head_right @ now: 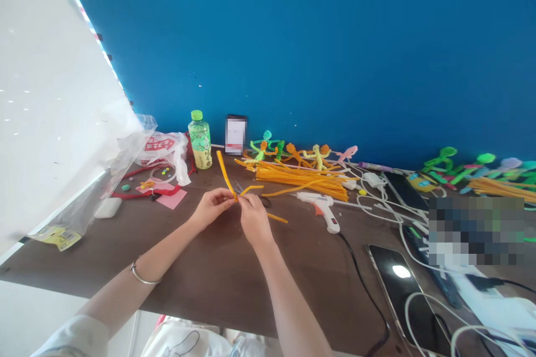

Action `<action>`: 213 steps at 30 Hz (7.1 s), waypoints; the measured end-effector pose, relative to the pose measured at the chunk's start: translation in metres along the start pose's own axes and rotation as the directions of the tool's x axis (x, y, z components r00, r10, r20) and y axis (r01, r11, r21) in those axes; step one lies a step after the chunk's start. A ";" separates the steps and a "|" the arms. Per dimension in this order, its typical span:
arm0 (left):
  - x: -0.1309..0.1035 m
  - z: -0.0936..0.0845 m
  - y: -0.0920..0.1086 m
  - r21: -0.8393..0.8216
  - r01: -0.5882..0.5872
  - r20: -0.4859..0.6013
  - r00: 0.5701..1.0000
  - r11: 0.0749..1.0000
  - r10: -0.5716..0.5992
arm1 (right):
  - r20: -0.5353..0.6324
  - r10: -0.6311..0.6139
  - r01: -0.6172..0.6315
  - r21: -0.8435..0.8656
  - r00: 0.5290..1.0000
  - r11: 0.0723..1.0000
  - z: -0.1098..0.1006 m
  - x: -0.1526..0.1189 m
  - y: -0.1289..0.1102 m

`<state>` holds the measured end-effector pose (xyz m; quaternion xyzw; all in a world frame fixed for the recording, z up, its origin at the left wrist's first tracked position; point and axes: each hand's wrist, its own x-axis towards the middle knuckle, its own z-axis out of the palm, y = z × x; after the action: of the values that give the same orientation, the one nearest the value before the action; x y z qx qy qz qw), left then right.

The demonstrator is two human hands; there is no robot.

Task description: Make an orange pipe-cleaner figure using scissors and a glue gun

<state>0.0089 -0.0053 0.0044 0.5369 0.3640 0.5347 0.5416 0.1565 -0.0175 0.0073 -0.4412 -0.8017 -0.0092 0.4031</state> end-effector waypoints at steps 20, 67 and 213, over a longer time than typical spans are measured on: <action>-0.001 -0.003 0.011 0.163 -0.044 -0.053 0.997 0.986 0.053 | 0.023 0.230 -0.230 0.223 0.973 0.947 0.002 0.003 -0.009; 0.007 -0.029 0.030 -0.225 0.495 0.355 0.844 0.839 -0.403 | -0.092 0.226 -0.170 0.411 0.970 0.895 -0.017 0.010 -0.007; -0.007 -0.002 0.032 -0.217 0.360 0.265 0.916 0.907 -0.300 | 0.110 0.225 -0.250 0.404 0.968 0.880 -0.026 0.010 -0.006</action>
<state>-0.0002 -0.0160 0.0339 0.4479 0.3125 0.4137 0.7284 0.1659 -0.0234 0.0337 -0.4405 -0.7367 0.2240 0.4617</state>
